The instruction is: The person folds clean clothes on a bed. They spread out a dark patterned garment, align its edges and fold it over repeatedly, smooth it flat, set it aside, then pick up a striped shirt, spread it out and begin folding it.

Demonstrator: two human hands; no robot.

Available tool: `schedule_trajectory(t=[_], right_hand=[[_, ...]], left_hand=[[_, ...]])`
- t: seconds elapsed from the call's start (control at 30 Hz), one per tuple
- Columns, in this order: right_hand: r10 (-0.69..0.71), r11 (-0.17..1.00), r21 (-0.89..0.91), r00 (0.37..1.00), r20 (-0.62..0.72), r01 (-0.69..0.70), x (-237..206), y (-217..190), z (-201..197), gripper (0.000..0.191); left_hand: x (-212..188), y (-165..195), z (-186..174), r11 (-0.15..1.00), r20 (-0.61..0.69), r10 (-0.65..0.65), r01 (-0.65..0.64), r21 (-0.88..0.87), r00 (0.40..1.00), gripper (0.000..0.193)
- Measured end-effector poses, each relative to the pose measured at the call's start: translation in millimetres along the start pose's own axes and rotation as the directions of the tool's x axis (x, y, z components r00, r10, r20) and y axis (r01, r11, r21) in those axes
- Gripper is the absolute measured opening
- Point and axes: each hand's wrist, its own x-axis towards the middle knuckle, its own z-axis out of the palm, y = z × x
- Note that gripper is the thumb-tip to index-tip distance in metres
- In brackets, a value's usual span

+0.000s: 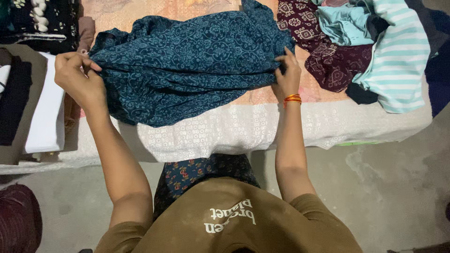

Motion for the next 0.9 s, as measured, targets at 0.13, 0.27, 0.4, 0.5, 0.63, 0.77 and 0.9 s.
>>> schedule_trajectory(t=[0.13,0.27,0.4,0.5,0.63,0.77,0.9], right_hand=[[0.002,0.999,-0.042,0.988,0.156,0.005,-1.0,-7.2,-7.2,0.041],[0.021,0.980,-0.194,0.942,0.336,0.048,-0.8,-15.2,-24.5,0.048],[-0.025,0.989,-0.128,0.924,0.382,0.080,-2.9,-30.0,-36.7,0.056],[0.013,0.980,-0.189,0.938,0.347,0.056,-8.3,-46.1,-37.7,0.051],[-0.031,0.964,-0.247,0.961,0.276,0.102,-9.4,-60.9,-33.0,0.039],[-0.046,0.985,-0.147,0.953,0.299,0.093,-9.2,-56.2,-29.1,0.044],[-0.054,0.980,-0.157,0.931,0.361,0.118,-9.8,-44.0,-22.7,0.058]], left_hand=[[1.1,0.0,-4.0,0.991,0.028,0.044,-0.047,0.129,0.999,0.027],[1.2,3.2,-5.8,0.999,0.027,-0.014,0.013,0.051,1.000,0.029],[1.5,8.5,-5.7,0.992,0.035,0.002,-0.006,0.125,0.999,0.029],[2.7,10.7,-5.6,0.992,0.030,0.012,-0.015,0.123,0.999,0.029],[4.5,10.8,-10.0,0.993,0.037,-0.018,0.014,0.121,0.999,0.026],[4.6,11.9,-13.8,0.981,0.031,0.083,-0.087,0.172,0.996,0.029],[4.1,15.0,-12.3,0.987,0.021,0.013,-0.016,0.159,1.000,0.027]])
